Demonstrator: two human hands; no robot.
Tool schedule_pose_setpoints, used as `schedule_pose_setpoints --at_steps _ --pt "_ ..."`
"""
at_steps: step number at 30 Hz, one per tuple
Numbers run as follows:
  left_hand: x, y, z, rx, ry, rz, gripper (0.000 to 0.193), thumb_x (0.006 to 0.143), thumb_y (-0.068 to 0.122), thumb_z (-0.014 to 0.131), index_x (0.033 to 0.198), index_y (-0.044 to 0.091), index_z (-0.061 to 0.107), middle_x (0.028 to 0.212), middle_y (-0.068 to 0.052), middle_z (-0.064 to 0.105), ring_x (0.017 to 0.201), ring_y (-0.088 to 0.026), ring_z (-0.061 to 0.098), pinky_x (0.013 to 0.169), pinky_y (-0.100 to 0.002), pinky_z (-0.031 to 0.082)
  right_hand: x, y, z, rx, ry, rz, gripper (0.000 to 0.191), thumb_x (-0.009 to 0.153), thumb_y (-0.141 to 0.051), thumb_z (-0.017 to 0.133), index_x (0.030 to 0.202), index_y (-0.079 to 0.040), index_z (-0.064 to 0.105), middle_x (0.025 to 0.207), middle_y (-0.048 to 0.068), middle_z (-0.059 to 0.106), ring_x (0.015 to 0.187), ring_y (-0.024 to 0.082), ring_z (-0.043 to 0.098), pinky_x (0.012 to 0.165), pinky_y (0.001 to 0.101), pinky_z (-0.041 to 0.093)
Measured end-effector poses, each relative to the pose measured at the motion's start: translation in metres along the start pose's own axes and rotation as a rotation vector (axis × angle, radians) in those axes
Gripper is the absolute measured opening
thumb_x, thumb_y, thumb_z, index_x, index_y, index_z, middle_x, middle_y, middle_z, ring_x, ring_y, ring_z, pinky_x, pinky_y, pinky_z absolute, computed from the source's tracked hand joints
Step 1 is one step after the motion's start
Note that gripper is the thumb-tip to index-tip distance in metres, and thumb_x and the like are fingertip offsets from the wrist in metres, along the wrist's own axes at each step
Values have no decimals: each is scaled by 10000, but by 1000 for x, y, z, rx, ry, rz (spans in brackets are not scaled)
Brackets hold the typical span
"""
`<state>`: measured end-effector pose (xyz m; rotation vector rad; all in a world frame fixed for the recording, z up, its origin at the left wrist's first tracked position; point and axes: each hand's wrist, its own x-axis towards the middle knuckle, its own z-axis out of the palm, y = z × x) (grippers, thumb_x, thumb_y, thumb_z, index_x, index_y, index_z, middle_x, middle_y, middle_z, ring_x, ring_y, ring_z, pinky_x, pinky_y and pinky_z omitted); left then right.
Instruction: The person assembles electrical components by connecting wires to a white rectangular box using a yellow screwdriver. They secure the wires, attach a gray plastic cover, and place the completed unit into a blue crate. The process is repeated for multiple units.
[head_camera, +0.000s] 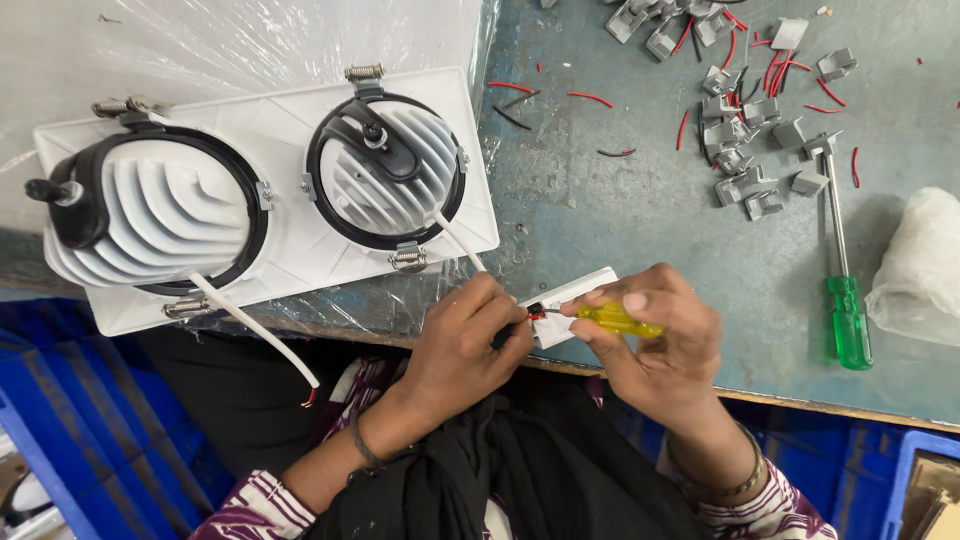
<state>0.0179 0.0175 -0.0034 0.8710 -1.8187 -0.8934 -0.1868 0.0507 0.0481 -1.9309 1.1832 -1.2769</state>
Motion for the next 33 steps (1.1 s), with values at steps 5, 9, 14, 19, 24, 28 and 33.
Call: schedule_pose_setpoints --at_steps 5,9,14,19,24,28,33 --pt "1 -1 -1 10 0 -4 120 833 23 763 880 16 653 856 -91 574 706 -259 635 624 -387 508 4 9 -10 242 264 165 498 1026 91 646 1387 -133 387 1043 152 612 880 241 699 783 401 674" --pt "1 -2 -2 -17 0 9 115 852 25 755 904 11 654 903 -93 604 761 -262 667 663 -378 534 -1 10 -37 756 310 244 315 1000 44 668 1252 -83 527 908 109 630 699 157 609 641 317 549" --pt "-2 -4 -4 -38 -36 16 112 879 43 755 943 10 670 933 -97 622 790 -271 671 674 -380 530 -12 3 -20 -132 -160 356 148 845 9 772 977 -41 728 819 37 623 684 157 559 583 323 429" --pt "-3 -6 -4 -52 -42 41 114 908 59 748 999 15 696 950 -95 623 777 -268 660 666 -382 516 3 -4 -7 -296 -270 315 246 805 -68 818 1046 -70 767 858 45 633 656 141 592 579 288 476" --pt "-3 -5 -3 -6 -38 69 116 916 92 747 1004 28 705 958 -82 607 786 -264 637 672 -390 498 20 -2 -10 -303 -377 245 235 794 -97 836 1016 -86 759 905 34 651 716 140 648 613 291 518" --pt "-2 -3 -2 4 -55 46 89 916 118 740 966 53 707 946 -63 601 806 -261 627 686 -399 491 21 3 -10 -303 -399 255 189 800 -88 835 975 -81 766 887 29 646 704 152 645 612 295 514" --pt "0 -1 -3 2 -72 50 83 920 136 731 930 65 690 962 -56 604 846 -272 627 708 -412 491 20 5 -13 -304 -436 201 158 831 -60 791 986 -80 773 921 31 648 745 164 662 648 297 530"
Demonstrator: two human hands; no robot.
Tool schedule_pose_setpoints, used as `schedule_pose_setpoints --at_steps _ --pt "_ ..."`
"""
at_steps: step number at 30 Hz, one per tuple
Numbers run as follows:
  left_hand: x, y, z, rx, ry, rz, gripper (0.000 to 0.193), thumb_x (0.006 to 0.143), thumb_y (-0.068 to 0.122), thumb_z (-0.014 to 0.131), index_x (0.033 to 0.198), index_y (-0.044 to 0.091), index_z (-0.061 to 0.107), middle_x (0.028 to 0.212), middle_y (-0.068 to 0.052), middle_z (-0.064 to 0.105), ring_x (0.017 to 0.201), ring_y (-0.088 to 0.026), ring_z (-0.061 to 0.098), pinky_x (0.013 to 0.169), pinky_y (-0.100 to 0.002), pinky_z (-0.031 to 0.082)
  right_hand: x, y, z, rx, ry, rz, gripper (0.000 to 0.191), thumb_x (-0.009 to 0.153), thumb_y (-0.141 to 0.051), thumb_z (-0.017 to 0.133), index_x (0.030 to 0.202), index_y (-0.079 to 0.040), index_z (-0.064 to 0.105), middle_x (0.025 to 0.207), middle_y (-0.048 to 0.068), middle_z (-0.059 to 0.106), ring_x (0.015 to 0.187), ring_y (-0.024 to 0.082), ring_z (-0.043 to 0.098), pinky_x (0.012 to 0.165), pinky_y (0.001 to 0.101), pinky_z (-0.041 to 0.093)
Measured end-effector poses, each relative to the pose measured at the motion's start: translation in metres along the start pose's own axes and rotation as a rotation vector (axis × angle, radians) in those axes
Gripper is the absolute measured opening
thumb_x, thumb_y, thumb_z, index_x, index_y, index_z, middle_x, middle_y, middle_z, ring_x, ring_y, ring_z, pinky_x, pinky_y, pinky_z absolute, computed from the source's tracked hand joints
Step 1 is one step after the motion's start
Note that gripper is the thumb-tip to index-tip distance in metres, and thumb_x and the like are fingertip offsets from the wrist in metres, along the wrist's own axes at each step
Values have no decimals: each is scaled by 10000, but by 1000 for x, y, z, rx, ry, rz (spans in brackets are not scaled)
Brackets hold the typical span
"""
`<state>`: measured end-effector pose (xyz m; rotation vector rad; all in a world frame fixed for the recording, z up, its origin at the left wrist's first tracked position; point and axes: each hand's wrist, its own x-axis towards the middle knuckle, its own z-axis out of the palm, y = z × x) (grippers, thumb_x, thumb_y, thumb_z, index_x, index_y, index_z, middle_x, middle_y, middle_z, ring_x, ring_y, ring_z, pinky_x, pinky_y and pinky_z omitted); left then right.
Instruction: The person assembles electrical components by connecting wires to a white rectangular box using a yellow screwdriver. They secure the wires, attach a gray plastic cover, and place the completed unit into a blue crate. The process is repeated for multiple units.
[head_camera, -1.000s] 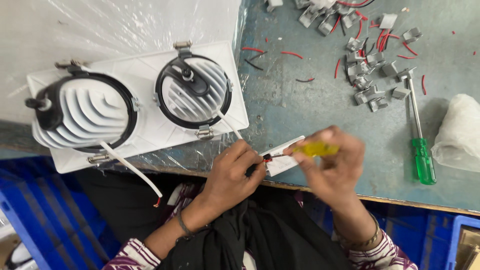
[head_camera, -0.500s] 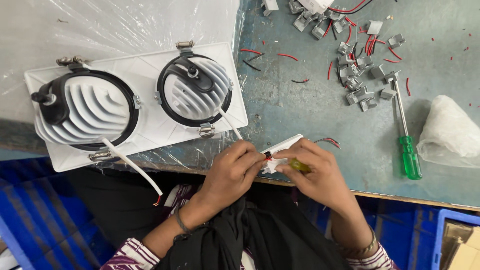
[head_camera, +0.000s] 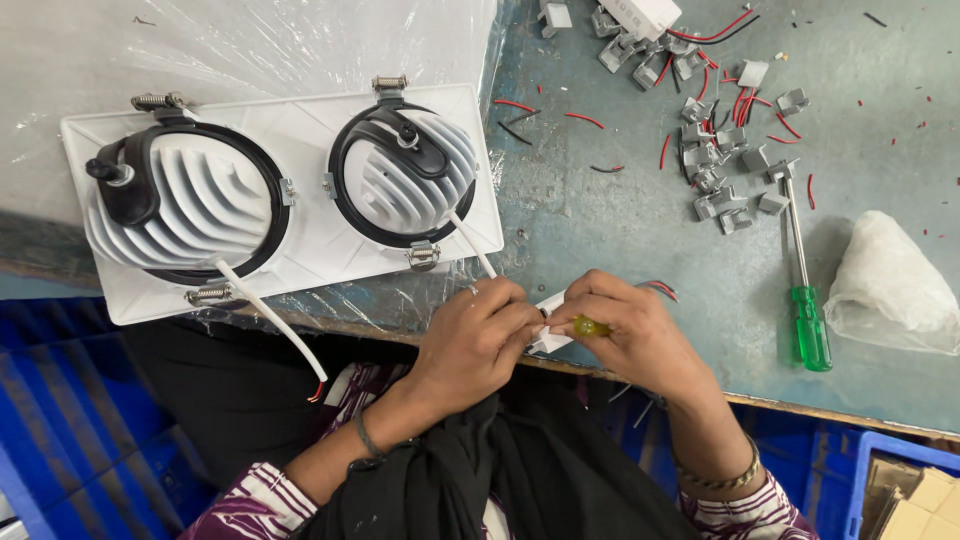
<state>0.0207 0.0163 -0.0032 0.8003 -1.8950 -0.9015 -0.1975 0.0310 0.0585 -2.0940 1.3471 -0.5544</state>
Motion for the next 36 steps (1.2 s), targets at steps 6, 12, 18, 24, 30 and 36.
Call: schedule_pose_setpoints --at_steps 6,12,18,24,30,36 --pt "2 3 -2 5 -10 -2 93 911 144 732 929 74 675 980 -53 603 859 -270 632 718 -408 501 1 -5 -17 -111 -67 37 329 756 -159 835 1069 -122 741 1158 42 701 837 189 720 695 312 579" --pt "2 0 -6 -9 -51 46 114 891 124 734 922 60 644 1034 -63 620 799 -270 638 702 -400 509 -4 -10 -17 -265 -59 83 567 698 -175 835 1245 -158 689 1261 25 700 983 259 714 809 372 572" --pt "-1 -4 -9 -46 -34 133 138 845 51 742 883 42 610 1037 -66 638 762 -251 669 669 -364 546 -2 -6 -13 -248 -62 57 539 721 -170 823 1243 -150 693 1270 31 697 1032 263 712 818 361 579" --pt "1 -6 -12 -13 -74 181 129 844 12 737 867 -2 611 1027 -83 649 742 -243 690 631 -343 563 0 -6 -12 -264 -60 44 529 716 -185 828 1229 -156 705 1261 28 700 1004 254 721 800 365 575" --pt "7 -7 -19 65 -171 180 128 877 83 732 903 14 628 1034 -82 622 719 -268 675 612 -378 542 1 -6 -9 -247 -31 62 508 727 -179 834 1219 -152 709 1246 17 705 878 235 731 746 344 581" --pt "9 3 -18 4 -181 -5 147 916 154 724 964 55 626 1096 -62 609 823 -272 676 693 -399 532 -1 -8 -8 -224 0 93 533 715 -161 832 1232 -159 701 1257 8 699 814 217 728 713 335 588"
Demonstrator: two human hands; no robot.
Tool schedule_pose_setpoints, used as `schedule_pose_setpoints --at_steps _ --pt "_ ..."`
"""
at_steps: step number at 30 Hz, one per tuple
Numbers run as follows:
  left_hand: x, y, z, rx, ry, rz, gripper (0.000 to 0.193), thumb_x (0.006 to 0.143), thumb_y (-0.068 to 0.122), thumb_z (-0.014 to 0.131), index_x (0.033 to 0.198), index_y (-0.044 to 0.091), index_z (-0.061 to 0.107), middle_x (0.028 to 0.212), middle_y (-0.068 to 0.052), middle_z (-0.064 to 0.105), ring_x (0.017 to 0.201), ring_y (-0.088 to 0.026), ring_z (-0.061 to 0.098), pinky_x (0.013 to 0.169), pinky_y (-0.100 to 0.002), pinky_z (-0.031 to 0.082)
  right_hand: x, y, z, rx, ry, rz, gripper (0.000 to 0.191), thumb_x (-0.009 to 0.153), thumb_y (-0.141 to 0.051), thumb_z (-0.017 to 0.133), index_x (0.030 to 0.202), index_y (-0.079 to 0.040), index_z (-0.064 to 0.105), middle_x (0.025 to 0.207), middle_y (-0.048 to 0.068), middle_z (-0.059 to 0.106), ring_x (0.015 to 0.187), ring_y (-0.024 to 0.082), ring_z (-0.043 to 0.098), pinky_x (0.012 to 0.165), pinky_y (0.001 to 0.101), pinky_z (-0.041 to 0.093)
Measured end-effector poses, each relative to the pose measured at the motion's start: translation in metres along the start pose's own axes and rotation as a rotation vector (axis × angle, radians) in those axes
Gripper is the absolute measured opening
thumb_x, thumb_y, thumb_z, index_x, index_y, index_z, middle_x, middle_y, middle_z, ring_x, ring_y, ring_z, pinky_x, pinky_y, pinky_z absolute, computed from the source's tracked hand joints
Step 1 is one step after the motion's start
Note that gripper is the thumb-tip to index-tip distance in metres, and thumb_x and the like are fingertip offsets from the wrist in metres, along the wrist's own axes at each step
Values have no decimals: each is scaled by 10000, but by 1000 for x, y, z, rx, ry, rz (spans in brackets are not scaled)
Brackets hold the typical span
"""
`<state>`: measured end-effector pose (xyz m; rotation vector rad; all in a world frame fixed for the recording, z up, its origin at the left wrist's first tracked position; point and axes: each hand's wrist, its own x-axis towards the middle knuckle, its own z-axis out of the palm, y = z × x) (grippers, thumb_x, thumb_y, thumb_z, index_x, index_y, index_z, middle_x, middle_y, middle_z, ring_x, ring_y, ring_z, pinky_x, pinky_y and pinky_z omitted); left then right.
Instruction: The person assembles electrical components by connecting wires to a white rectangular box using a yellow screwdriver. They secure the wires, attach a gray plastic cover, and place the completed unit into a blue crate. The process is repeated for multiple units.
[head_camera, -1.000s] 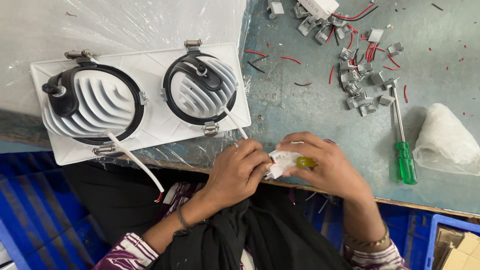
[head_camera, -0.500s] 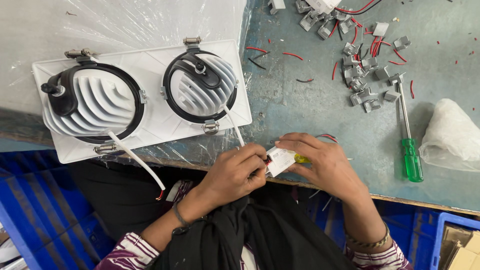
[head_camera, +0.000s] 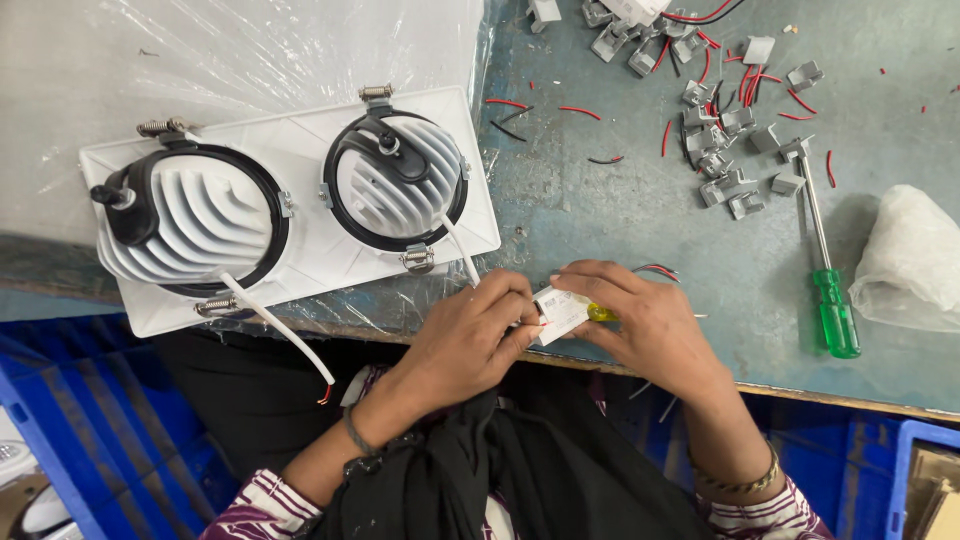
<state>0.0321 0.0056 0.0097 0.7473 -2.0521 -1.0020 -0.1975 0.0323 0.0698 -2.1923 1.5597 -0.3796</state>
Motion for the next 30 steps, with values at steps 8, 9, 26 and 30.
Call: schedule_pose_setpoints --at_steps 8,9,26,30 --pt "3 -1 1 -27 -17 -13 147 841 111 710 902 49 591 1095 -82 583 875 -293 659 748 -406 521 -5 1 3 -29 32 13 549 706 -176 838 1237 -180 700 1267 -13 692 805 203 726 686 333 583" --pt "3 -2 1 -44 -26 -14 144 835 104 708 893 44 589 1085 -83 582 866 -287 661 743 -401 524 -5 2 3 -38 37 6 552 702 -179 839 1236 -181 701 1264 -17 693 808 207 723 683 334 580" --pt "5 -11 2 -103 -31 -34 132 759 44 730 815 14 614 1025 -88 592 814 -256 673 721 -365 553 -7 1 6 -67 54 -12 540 726 -206 828 1249 -186 696 1263 -17 693 834 204 723 682 334 577" --pt "6 -11 2 -113 -24 -38 143 743 47 735 807 11 613 1010 -85 588 799 -245 665 713 -359 549 -7 1 7 -83 56 -2 535 724 -220 833 1241 -192 701 1258 -17 696 799 192 723 665 329 573"
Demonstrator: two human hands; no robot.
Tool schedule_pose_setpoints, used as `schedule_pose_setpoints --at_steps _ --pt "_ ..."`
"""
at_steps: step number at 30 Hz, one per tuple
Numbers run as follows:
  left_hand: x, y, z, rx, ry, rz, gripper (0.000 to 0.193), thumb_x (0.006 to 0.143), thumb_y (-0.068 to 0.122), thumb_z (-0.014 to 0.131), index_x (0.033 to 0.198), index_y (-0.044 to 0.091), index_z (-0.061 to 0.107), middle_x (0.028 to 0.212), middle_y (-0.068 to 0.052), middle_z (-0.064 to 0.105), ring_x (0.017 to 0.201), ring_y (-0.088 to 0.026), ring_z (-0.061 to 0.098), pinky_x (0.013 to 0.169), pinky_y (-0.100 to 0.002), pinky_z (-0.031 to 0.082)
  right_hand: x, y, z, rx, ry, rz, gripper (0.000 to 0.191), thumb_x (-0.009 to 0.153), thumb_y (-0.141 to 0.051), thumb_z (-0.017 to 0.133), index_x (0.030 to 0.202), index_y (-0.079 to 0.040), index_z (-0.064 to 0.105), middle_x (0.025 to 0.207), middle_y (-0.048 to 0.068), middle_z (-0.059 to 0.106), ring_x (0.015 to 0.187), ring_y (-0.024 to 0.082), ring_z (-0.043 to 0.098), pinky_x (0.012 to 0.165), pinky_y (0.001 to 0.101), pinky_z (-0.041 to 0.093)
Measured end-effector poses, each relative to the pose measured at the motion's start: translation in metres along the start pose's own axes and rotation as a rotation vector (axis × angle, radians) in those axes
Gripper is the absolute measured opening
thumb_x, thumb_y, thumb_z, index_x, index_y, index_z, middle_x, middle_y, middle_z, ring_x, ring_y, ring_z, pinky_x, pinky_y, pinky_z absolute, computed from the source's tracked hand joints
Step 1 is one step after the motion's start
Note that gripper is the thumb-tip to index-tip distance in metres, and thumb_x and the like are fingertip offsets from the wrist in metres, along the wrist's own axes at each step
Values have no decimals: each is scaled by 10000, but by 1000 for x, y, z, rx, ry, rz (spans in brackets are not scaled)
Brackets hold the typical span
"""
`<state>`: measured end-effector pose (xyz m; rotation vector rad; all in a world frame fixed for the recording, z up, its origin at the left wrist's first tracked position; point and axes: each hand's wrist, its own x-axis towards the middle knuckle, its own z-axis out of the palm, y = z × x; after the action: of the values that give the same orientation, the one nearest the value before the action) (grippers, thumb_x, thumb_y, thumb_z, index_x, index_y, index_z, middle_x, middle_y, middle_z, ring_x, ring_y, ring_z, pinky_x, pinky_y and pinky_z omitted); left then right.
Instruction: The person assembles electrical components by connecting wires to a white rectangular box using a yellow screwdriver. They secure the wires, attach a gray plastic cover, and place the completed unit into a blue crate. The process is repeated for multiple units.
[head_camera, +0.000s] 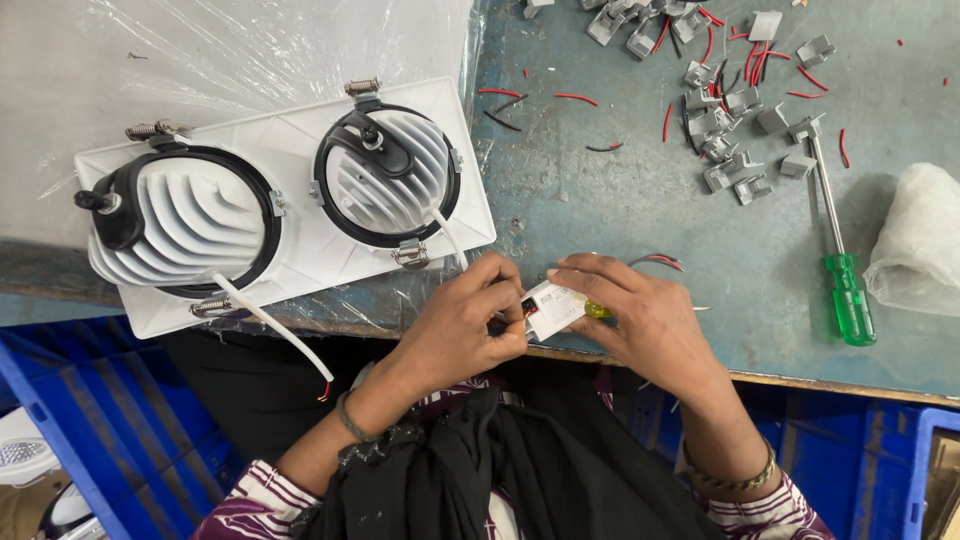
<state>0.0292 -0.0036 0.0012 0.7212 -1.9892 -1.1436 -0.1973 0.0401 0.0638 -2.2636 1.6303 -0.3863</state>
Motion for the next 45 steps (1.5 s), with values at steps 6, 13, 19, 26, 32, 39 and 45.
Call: schedule_pose_setpoints --at_steps 6,13,19,26,32,39,45 --pt "2 0 -1 -26 -15 -18 149 734 47 737 809 6 615 987 -87 582 777 -234 652 699 -349 540 0 1 1 -11 14 -19 533 730 -228 832 1245 -189 699 1254 -15 696 796 187 725 663 325 573" --pt "5 1 -2 -61 -44 -63 143 751 38 728 805 -9 603 985 -96 576 764 -208 663 689 -326 566 0 0 0 -6 8 -9 523 731 -216 831 1237 -184 702 1256 -19 698 775 179 723 653 320 571" --pt "6 1 -2 -77 -53 -87 140 747 32 724 792 -17 600 979 -96 574 784 -206 674 703 -308 596 0 -2 -1 3 7 -1 519 732 -211 830 1234 -179 701 1260 -20 697 767 177 724 651 318 572" --pt "11 -2 -4 -16 -102 -103 142 735 51 732 792 -19 622 991 -103 580 779 -234 662 706 -341 564 -3 0 -1 49 2 -19 564 724 -211 851 1261 -171 680 1276 38 693 883 233 713 694 350 574" --pt "20 0 -9 -42 -199 -129 143 711 98 746 765 7 650 958 -99 565 847 -244 660 772 -347 545 -38 11 -6 604 89 201 560 940 -34 669 1480 -45 519 1209 121 712 1089 204 683 933 321 554" --pt "17 1 -13 36 -207 -89 179 770 141 756 847 10 661 941 -111 566 827 -296 636 729 -406 511 -74 10 -14 824 379 81 571 1025 117 495 1560 -67 419 1215 169 646 1069 274 707 994 430 601" --pt "0 2 -12 201 -59 58 141 870 181 766 858 59 699 967 -84 595 762 -280 635 670 -419 512 -81 10 -8 805 432 76 440 1067 81 493 1433 -142 395 1235 211 650 1092 367 739 940 521 652"
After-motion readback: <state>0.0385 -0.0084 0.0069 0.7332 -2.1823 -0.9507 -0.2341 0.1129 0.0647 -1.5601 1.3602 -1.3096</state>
